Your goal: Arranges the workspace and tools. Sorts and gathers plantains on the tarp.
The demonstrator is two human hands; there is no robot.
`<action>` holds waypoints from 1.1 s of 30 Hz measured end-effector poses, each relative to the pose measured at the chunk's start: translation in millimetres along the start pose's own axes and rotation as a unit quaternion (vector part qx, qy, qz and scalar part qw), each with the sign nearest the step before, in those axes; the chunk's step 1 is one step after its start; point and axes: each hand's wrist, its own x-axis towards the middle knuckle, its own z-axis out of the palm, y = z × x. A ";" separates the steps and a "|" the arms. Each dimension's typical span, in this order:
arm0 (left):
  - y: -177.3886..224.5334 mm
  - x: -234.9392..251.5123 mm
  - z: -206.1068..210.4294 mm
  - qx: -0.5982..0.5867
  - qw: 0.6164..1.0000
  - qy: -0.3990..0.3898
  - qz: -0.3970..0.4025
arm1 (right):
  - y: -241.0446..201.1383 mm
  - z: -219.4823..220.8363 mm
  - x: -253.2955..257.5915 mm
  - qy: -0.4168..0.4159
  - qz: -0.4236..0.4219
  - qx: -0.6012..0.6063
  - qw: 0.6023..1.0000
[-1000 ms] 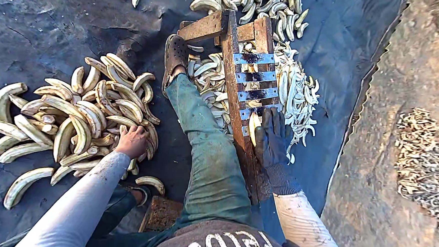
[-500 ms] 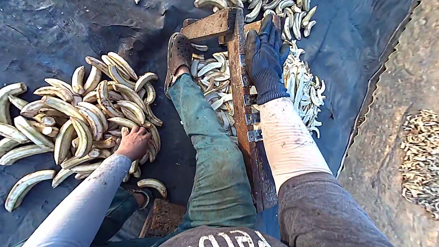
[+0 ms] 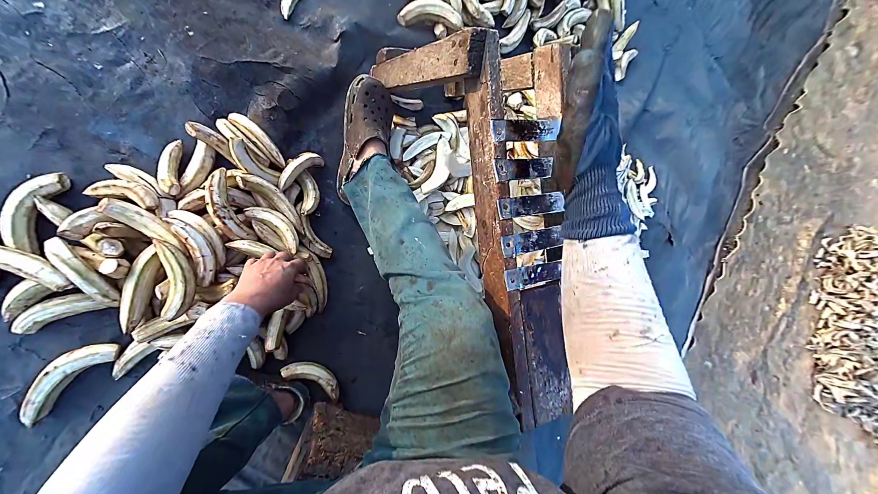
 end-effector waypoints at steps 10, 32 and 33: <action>15.8 -24.4 -85.5 -0.213 0.958 0.190 0.034 | 12.6 4.2 -108.3 -0.128 0.000 -0.225 0.966; 138.1 -57.9 -84.5 -0.251 0.854 0.299 0.345 | -14.4 -78.3 -273.6 -0.008 -0.015 -0.163 0.986; 128.8 -52.6 -81.9 -0.261 0.861 0.293 0.323 | -10.5 -76.9 -285.4 -0.036 -0.001 -0.195 0.980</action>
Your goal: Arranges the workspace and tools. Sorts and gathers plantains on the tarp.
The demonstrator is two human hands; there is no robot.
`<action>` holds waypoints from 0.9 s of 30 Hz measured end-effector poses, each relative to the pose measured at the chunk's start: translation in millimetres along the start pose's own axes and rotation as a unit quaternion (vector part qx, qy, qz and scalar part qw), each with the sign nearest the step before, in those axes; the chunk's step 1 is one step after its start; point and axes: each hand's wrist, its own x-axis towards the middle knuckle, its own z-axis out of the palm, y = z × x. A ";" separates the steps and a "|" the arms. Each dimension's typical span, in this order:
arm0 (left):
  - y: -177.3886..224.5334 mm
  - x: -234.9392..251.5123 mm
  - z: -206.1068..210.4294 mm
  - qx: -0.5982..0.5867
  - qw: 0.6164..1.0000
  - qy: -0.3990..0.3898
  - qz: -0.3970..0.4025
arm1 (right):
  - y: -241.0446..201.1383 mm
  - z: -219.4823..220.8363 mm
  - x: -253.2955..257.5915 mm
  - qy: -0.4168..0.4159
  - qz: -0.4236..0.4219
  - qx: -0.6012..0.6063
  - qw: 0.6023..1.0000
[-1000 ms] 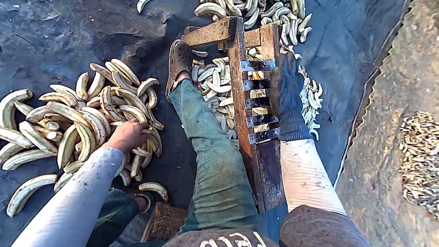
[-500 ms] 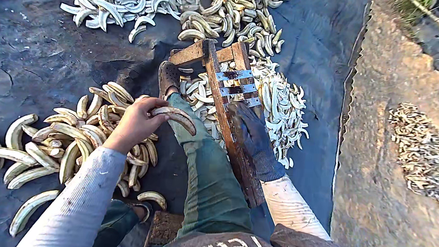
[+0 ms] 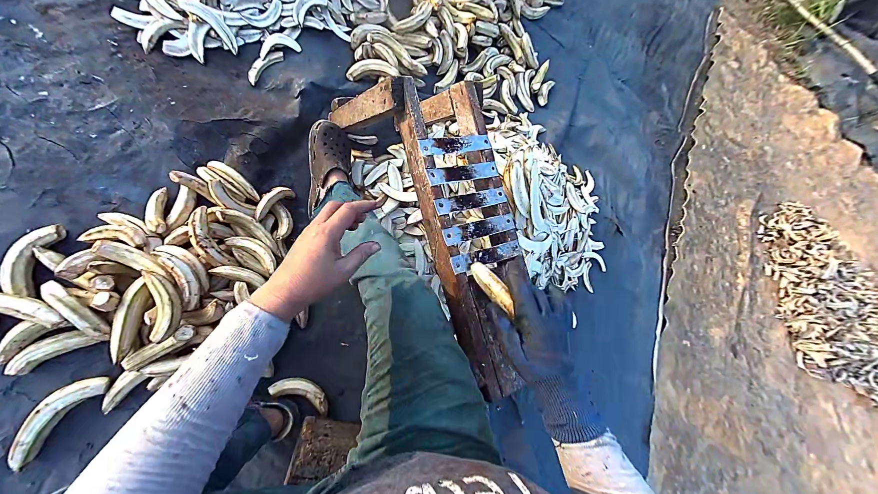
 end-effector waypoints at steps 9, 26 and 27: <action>-60.9 -18.0 -30.2 0.001 0.986 0.034 -0.166 | 3.6 33.3 18.3 -0.047 0.016 0.009 0.999; -165.6 -53.5 21.6 0.376 0.851 -0.221 -0.291 | -37.3 76.4 250.9 -0.080 0.106 -0.040 0.990; -165.9 -51.1 17.8 0.374 0.848 -0.234 -0.293 | -39.7 79.5 264.0 -0.083 0.108 -0.046 0.990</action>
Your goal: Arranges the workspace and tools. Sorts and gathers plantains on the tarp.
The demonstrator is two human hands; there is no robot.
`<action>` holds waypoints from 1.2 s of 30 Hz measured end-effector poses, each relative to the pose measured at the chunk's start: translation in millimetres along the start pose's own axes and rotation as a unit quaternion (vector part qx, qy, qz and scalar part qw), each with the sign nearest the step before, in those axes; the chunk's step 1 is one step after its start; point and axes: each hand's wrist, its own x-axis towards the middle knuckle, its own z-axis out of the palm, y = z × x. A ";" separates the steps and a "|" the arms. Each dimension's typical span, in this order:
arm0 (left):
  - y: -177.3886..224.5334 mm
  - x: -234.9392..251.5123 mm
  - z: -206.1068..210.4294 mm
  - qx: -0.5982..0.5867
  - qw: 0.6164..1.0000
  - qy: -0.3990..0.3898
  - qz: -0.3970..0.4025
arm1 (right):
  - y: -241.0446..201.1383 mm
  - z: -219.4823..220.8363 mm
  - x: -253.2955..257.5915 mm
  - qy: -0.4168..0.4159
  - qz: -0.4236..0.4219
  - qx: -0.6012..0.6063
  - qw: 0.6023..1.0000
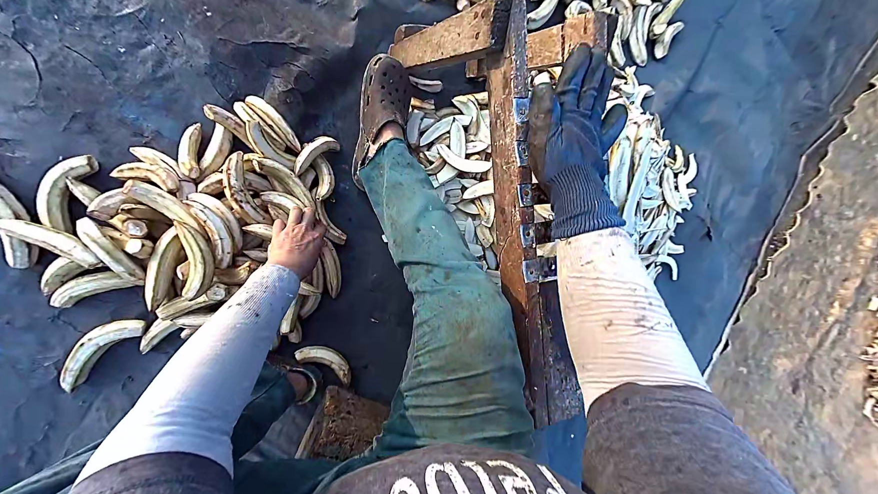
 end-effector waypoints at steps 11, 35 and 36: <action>-32.1 11.4 -51.1 -0.063 0.997 0.039 0.018 | -24.2 7.1 80.9 0.099 -0.066 0.099 0.988; -19.5 -15.6 -32.3 -0.078 0.984 -0.033 -0.158 | 103.5 -42.1 -227.1 0.005 -0.097 -0.003 0.995; -26.8 -18.6 -28.2 -0.075 0.980 -0.028 -0.180 | 109.1 -34.5 -244.4 0.004 -0.103 -0.015 0.995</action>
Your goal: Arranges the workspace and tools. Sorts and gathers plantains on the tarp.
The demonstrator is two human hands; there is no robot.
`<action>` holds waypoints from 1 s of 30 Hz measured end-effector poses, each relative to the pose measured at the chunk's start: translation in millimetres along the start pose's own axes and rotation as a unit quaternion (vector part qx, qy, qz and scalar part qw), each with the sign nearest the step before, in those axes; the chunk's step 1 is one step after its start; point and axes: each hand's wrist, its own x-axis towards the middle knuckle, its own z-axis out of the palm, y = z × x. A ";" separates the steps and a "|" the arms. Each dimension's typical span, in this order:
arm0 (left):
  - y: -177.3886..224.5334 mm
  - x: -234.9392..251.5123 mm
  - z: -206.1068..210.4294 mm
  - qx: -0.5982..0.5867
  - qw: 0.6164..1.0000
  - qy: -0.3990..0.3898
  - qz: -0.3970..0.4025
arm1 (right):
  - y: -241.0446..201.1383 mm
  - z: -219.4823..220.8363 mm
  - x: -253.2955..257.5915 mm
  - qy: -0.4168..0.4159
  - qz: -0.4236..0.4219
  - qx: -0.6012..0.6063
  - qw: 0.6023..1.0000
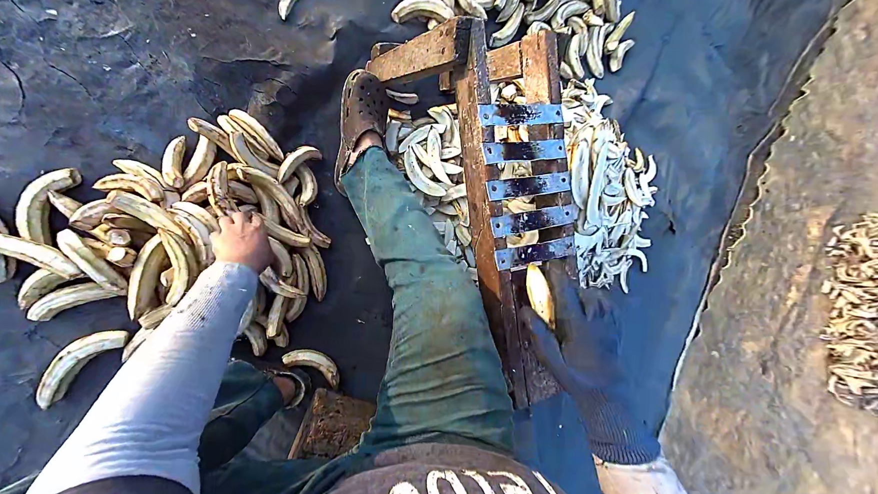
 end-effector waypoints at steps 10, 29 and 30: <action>-28.8 7.1 -2.7 0.000 1.000 0.000 -0.009 | -12.3 34.6 62.4 0.023 -0.002 0.016 1.000; -35.3 3.7 -55.5 -0.002 0.989 -0.038 0.145 | -94.5 11.5 330.3 0.017 0.058 0.084 0.995; -30.9 -1.0 -65.4 -0.038 0.988 -0.042 0.142 | -107.2 3.8 314.9 0.032 0.003 0.128 0.991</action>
